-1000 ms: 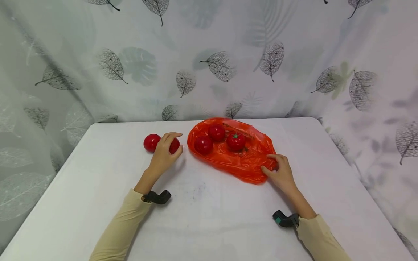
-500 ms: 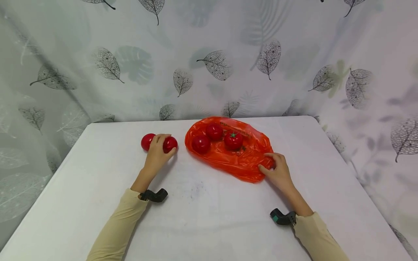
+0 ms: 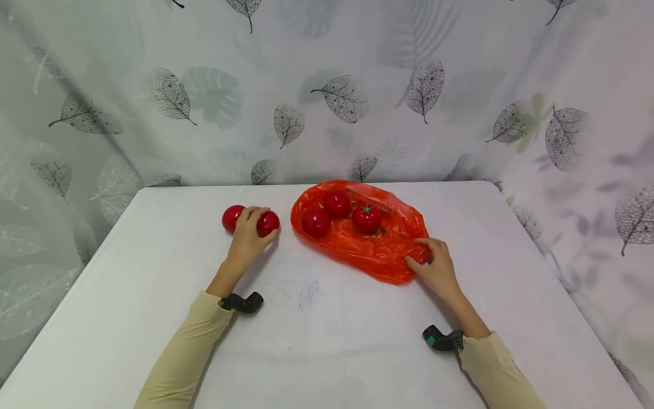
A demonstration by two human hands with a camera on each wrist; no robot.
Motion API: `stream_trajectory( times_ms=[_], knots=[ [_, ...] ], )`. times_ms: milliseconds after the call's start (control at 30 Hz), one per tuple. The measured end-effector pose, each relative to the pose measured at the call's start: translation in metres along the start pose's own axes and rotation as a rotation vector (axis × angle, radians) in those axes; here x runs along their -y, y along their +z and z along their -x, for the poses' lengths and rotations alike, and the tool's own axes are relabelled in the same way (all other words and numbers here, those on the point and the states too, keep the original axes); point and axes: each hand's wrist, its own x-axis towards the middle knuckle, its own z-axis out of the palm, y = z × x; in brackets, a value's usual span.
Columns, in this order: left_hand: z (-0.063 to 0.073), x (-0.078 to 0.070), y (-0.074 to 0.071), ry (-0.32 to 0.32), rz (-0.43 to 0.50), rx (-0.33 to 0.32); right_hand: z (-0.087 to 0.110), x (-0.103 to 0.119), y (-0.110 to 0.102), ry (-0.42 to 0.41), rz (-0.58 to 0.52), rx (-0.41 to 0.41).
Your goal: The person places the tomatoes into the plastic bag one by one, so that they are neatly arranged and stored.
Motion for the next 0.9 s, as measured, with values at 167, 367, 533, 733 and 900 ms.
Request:
stream_trajectory(
  times_ms=[167, 367, 533, 733, 900],
  knots=[
    [0.000, -0.002, -0.002, 0.005, 0.001, 0.008, 0.001, 0.000, 0.000, 0.004, -0.009, -0.002],
    [0.001, -0.007, -0.007, 0.012, 0.008, 0.006, 0.001, 0.000, 0.000, -0.011, -0.012, -0.006],
    [0.001, -0.012, -0.009, 0.029, 0.019, -0.006, 0.001, -0.001, 0.001, -0.007, -0.009, -0.005],
    [0.001, -0.022, -0.011, 0.059, 0.032, -0.043, 0.001, -0.003, 0.001, -0.012, -0.009, -0.011],
    [0.002, -0.032, -0.012, 0.094, 0.040, -0.055, 0.000, -0.003, 0.001, -0.021, -0.008, -0.016]
  ],
)
